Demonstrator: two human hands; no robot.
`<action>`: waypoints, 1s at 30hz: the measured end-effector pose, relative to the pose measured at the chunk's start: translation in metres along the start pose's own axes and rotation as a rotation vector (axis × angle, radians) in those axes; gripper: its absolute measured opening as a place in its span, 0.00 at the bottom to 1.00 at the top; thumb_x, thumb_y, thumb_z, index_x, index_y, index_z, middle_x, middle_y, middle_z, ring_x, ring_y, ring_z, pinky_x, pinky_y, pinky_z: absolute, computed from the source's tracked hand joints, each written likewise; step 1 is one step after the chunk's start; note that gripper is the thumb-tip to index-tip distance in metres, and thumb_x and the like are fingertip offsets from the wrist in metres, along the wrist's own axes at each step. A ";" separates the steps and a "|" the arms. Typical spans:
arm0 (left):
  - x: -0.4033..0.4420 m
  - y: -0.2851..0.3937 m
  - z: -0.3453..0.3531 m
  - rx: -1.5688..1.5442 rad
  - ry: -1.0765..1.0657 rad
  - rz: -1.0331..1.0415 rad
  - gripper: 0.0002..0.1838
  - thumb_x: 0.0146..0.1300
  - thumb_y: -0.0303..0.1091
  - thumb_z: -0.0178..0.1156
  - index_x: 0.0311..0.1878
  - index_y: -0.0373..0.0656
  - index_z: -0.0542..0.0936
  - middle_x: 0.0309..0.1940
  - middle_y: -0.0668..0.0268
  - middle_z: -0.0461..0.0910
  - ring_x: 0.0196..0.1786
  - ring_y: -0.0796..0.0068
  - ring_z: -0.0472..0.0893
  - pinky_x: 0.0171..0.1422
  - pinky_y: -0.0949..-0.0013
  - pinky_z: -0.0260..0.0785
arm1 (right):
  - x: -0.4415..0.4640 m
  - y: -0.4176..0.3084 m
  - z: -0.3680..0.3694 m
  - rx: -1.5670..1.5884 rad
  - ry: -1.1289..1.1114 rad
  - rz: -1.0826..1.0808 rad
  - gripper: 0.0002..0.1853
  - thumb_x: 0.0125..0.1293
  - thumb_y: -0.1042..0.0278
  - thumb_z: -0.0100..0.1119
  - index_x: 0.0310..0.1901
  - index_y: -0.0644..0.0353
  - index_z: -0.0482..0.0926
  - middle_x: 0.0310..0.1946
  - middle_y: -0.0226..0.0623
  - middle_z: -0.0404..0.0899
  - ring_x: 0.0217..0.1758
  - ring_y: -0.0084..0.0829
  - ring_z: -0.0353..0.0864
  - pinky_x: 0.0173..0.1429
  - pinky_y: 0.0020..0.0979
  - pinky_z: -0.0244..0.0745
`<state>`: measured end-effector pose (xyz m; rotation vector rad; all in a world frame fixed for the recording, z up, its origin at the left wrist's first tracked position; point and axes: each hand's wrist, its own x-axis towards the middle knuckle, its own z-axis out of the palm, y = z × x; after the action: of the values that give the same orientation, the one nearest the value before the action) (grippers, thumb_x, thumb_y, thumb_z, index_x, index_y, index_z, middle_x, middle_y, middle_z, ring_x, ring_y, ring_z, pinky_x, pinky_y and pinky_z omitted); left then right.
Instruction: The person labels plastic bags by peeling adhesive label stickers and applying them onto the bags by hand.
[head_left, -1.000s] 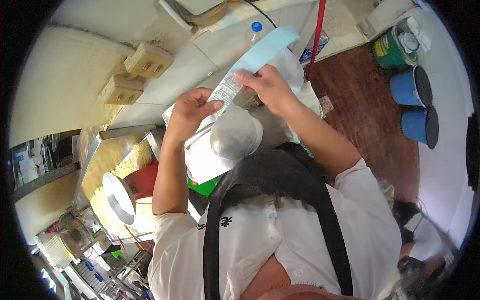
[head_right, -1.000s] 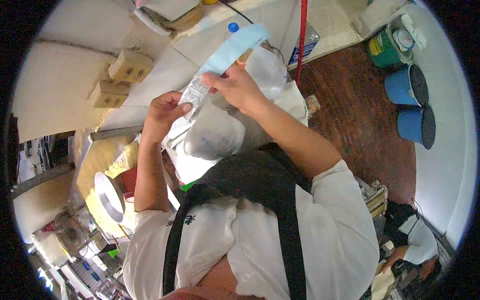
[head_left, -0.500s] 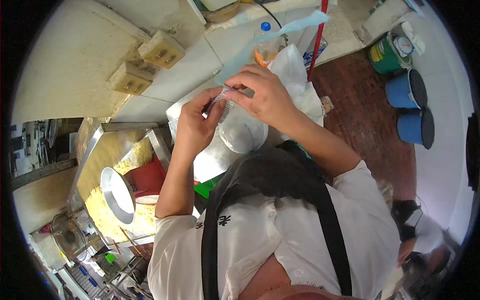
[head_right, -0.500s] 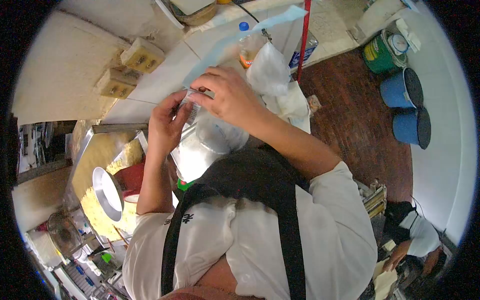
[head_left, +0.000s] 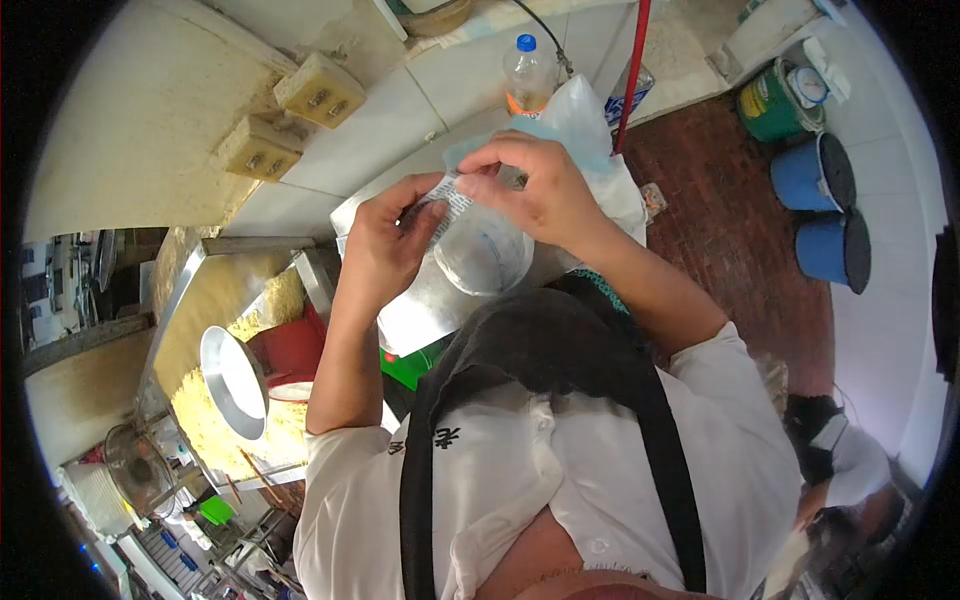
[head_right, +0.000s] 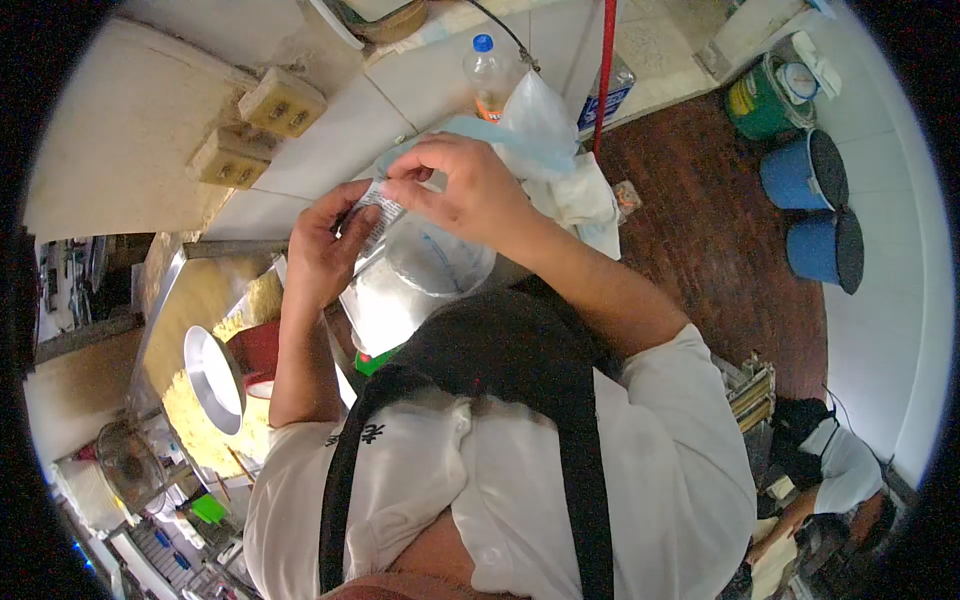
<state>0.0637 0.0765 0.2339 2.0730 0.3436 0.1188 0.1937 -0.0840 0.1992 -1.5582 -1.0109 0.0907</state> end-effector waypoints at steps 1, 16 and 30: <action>-0.001 0.004 0.000 0.022 -0.009 0.003 0.13 0.69 0.28 0.63 0.55 0.37 0.82 0.41 0.65 0.86 0.44 0.79 0.81 0.52 0.72 0.73 | 0.000 -0.001 0.001 -0.023 0.022 -0.081 0.08 0.64 0.68 0.67 0.38 0.65 0.84 0.29 0.36 0.82 0.32 0.27 0.80 0.40 0.27 0.74; 0.015 -0.044 -0.023 -0.223 -0.053 0.001 0.11 0.66 0.17 0.59 0.41 0.44 0.70 0.32 0.76 0.67 0.37 0.84 0.69 0.45 0.78 0.65 | -0.031 0.048 -0.016 0.469 0.096 0.501 0.10 0.69 0.66 0.63 0.43 0.65 0.83 0.35 0.29 0.83 0.39 0.19 0.78 0.46 0.24 0.73; -0.032 -0.006 0.033 0.294 -0.006 -0.011 0.35 0.59 0.41 0.73 0.64 0.30 0.73 0.49 0.47 0.78 0.49 0.53 0.83 0.46 0.63 0.81 | -0.114 0.068 0.003 -0.336 0.202 -0.046 0.07 0.57 0.73 0.70 0.36 0.58 0.82 0.33 0.36 0.80 0.40 0.40 0.79 0.48 0.41 0.73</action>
<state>0.0391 0.0427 0.2142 2.3604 0.3871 0.0586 0.1578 -0.1476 0.0882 -1.8046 -0.9330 -0.2763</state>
